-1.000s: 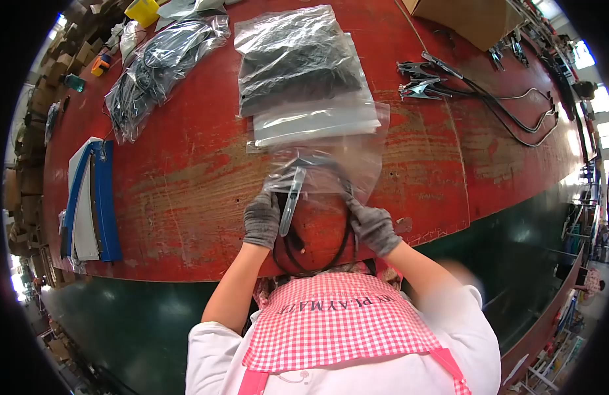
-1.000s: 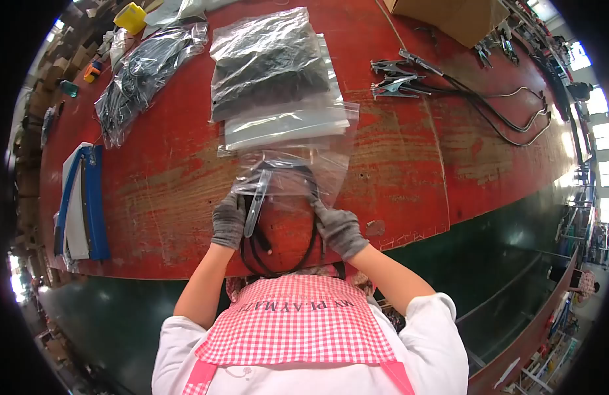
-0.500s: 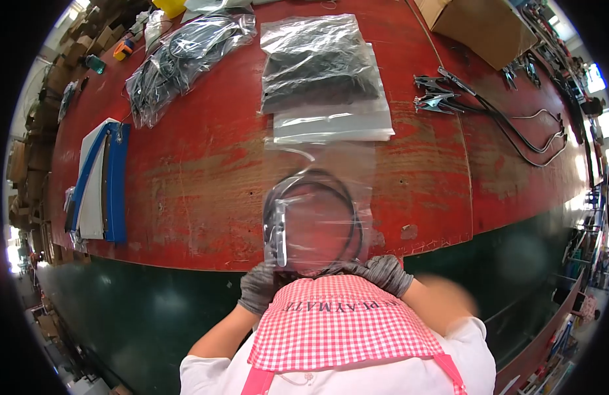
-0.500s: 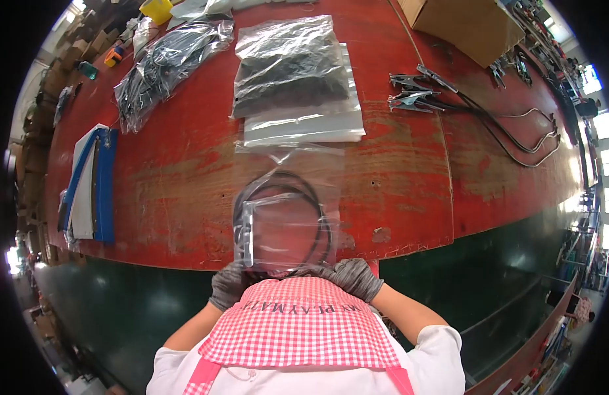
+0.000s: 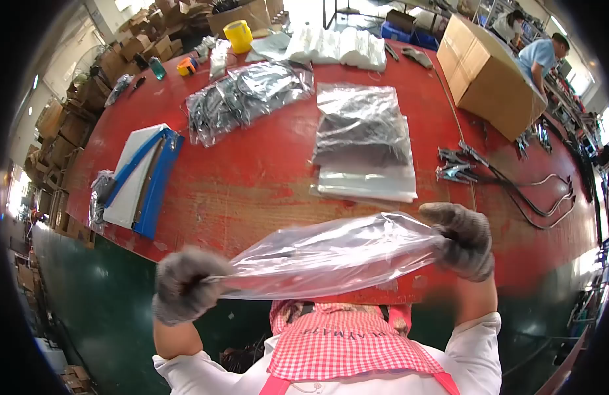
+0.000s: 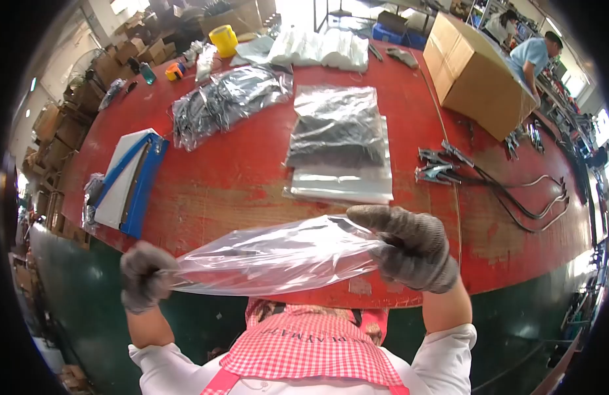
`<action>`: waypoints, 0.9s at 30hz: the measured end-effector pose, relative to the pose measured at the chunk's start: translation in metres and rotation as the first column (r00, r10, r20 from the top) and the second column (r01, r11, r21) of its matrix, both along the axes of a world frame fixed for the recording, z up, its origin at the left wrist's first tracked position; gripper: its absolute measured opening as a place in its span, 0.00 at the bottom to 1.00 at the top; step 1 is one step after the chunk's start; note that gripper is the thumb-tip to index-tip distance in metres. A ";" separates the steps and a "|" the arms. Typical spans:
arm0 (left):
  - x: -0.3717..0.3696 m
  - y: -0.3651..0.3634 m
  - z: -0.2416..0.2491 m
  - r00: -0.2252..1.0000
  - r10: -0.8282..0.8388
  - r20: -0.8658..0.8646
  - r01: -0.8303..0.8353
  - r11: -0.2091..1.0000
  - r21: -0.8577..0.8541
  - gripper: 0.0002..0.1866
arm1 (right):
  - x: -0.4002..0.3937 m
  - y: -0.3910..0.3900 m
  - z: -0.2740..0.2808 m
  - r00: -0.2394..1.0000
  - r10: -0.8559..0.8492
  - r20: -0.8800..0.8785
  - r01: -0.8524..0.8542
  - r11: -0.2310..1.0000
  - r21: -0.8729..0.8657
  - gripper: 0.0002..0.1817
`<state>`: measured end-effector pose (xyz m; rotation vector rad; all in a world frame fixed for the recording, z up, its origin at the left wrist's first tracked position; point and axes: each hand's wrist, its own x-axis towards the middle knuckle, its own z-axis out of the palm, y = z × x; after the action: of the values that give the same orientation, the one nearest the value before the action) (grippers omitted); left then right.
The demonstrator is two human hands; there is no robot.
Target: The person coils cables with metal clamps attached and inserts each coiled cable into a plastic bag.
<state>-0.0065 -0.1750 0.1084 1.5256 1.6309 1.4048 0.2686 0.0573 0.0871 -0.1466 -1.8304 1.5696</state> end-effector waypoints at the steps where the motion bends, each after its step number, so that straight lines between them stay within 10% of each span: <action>1: -0.003 0.003 0.012 1.000 0.002 -0.012 -0.002 1.000 0.019 0.07 | -0.003 0.005 0.021 0.994 0.014 0.110 -0.031 0.988 0.149 0.17; 3: -0.014 0.020 0.029 0.969 0.249 -0.002 -0.246 0.955 -0.167 0.07 | -0.013 0.012 0.047 0.902 -0.036 0.431 -0.018 0.993 0.120 0.14; 6: -0.060 0.066 0.014 0.942 0.152 -0.300 -0.267 0.880 -0.393 0.06 | -0.073 0.051 0.028 0.845 -0.118 0.521 0.057 0.990 0.132 0.08; 8: -0.100 0.094 0.006 0.919 0.203 -0.339 -0.330 0.865 -0.379 0.06 | -0.117 0.077 0.023 0.796 -0.070 0.601 0.057 0.998 0.041 0.06; 11: -0.166 0.118 0.009 0.828 0.344 -0.442 -0.400 0.916 -0.037 0.07 | -0.215 0.140 -0.025 0.910 -0.237 0.339 0.096 0.918 0.385 0.08; 12: -0.174 0.126 0.022 0.714 0.405 -0.570 -0.395 0.906 0.150 0.08 | -0.246 0.147 -0.024 0.859 -0.513 0.005 0.196 0.338 0.921 0.09; 13: -0.217 0.126 0.012 0.697 0.511 -0.503 -0.418 0.860 0.294 0.10 | -0.267 0.137 -0.002 0.761 -0.634 0.139 0.229 0.463 0.856 0.11; 14: -0.237 0.127 0.014 0.444 0.573 -0.688 -0.412 0.813 0.411 0.12 | -0.295 0.141 -0.016 0.793 -0.519 -0.319 0.599 0.571 0.561 0.07; 15: -0.245 0.126 0.018 0.333 0.619 -0.711 -0.493 0.757 0.429 0.12 | -0.325 0.140 -0.025 0.925 -0.268 -0.269 0.296 0.953 0.069 0.09; 16: -0.252 0.127 0.013 0.237 0.653 -0.719 -0.504 0.716 0.484 0.11 | -0.340 0.140 -0.036 0.913 0.010 -0.407 -0.199 0.884 -0.424 0.12; 17: -0.253 0.131 0.002 0.224 0.654 -0.722 -0.565 0.691 0.451 0.11 | -0.320 0.131 -0.038 0.912 -0.037 -0.408 -0.155 0.890 -0.428 0.12; 19: -0.260 0.133 -0.039 0.310 0.585 -0.750 -0.632 0.716 0.297 0.11 | -0.281 0.095 -0.025 0.961 -0.240 -0.134 0.233 0.970 -0.066 0.05; 21: -0.235 0.131 -0.087 0.445 0.492 -0.748 -0.599 0.785 0.160 0.11 | -0.273 0.112 -0.100 0.907 -0.375 -0.193 0.407 0.656 0.636 0.07; 26: -0.131 0.119 -0.213 0.664 0.211 -0.717 -0.340 0.940 -0.038 0.09 | -0.082 0.152 -0.160 0.826 -0.524 0.208 0.087 0.483 0.871 0.03; 27: -0.120 0.113 -0.246 0.675 0.198 -0.711 -0.316 0.948 -0.036 0.08 | -0.057 0.173 -0.185 0.407 -0.883 0.233 -0.183 0.171 0.968 0.05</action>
<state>-0.1270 -0.0619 -0.1374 1.9241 2.4287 0.7895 0.2113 0.2299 -0.0984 -0.9318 -2.7547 -0.4920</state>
